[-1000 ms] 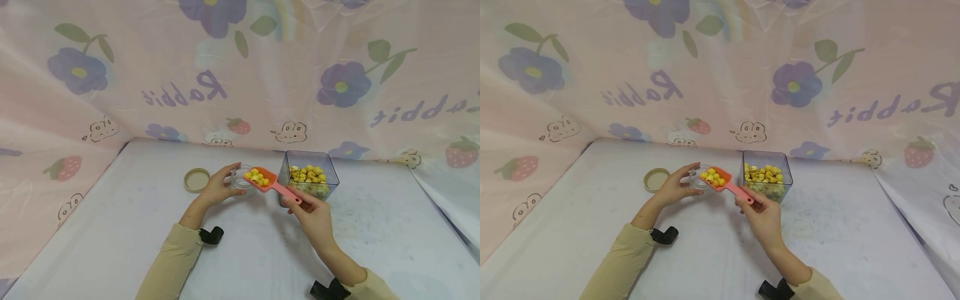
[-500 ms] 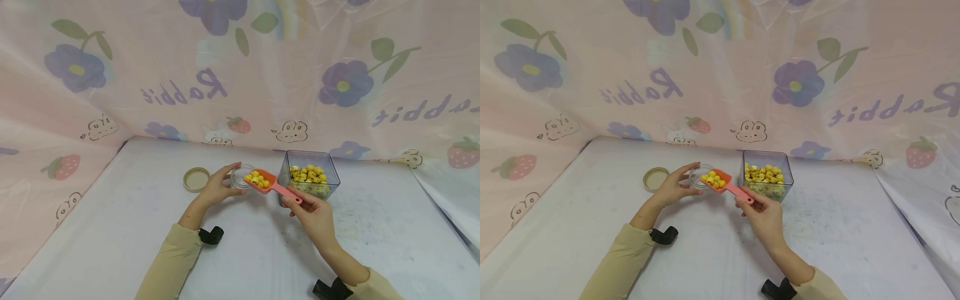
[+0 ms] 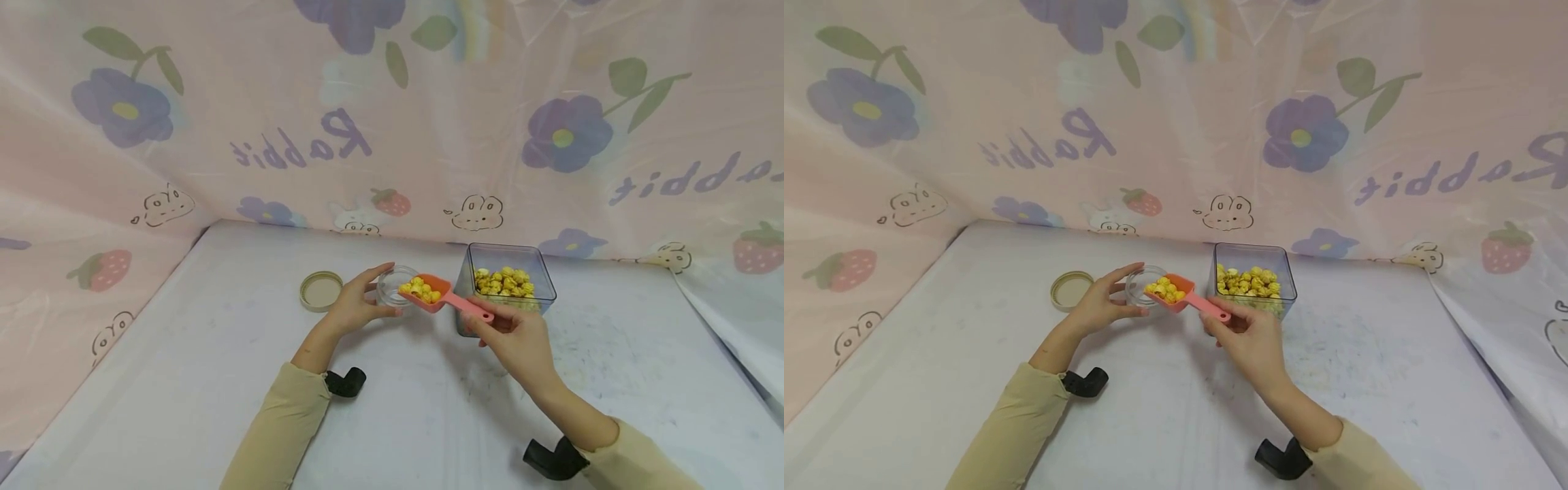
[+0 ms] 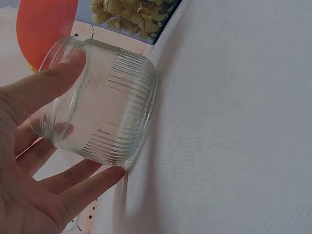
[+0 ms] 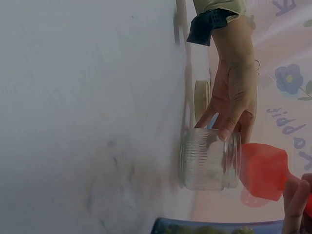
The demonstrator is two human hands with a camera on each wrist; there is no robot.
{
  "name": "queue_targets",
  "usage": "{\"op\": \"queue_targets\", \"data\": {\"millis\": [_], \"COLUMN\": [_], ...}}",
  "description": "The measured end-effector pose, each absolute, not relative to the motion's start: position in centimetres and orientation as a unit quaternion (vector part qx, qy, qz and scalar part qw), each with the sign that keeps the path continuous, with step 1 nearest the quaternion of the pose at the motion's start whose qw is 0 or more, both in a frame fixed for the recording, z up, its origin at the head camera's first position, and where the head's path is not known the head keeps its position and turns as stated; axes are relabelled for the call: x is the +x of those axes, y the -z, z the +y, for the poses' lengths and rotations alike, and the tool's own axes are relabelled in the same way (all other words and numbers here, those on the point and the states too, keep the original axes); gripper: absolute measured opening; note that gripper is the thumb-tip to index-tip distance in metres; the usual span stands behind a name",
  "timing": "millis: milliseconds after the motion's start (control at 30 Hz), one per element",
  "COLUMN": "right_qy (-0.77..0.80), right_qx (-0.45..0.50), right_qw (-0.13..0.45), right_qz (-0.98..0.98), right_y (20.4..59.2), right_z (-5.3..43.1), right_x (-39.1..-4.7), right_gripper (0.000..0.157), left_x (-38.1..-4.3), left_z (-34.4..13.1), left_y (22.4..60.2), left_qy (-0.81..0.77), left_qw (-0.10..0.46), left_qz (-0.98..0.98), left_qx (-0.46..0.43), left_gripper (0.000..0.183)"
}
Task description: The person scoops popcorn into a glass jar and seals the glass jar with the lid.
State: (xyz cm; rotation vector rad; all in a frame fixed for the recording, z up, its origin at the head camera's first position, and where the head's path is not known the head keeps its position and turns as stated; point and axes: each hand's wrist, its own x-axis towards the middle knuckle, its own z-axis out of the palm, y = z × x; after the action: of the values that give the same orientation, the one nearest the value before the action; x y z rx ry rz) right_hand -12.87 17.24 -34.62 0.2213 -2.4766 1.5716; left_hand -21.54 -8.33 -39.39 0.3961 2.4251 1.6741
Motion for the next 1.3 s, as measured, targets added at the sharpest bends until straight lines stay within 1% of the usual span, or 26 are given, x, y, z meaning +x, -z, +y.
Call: {"op": "queue_targets", "data": {"millis": [200,600,833,1100,1300], "right_qy": [-0.497,-0.434,-0.44,-0.432,-0.439], "right_qx": [0.1,0.104,0.11,0.111,0.117], "right_qw": [0.1,0.088,0.073,0.079,0.076], "right_qz": [-0.856,-0.89,-0.888,-0.892,-0.888], "right_y": [33.7,32.0,31.3,31.3,32.5], "right_z": [17.3,17.1,17.1,17.3,17.6], "right_x": [-13.4,-14.2,-14.4,-14.0,-13.5], "right_gripper": [0.032,0.027,0.026,0.026,0.023], "left_x": [-21.6,-21.6,-21.6,-21.6,-21.6], "left_z": [-8.3,-8.4,-8.4,-8.4,-8.4], "left_y": [39.4,39.5,39.4,39.4,39.4], "left_qy": [-0.562,-0.568,-0.57,-0.564,-0.56], "left_qw": [0.084,0.081,0.076,0.07,0.068], "left_qz": [0.813,0.806,0.805,0.808,0.812], "left_qx": [0.131,0.143,0.149,0.152,0.148], "left_gripper": [0.084,0.084,0.085,0.085,0.084]}}
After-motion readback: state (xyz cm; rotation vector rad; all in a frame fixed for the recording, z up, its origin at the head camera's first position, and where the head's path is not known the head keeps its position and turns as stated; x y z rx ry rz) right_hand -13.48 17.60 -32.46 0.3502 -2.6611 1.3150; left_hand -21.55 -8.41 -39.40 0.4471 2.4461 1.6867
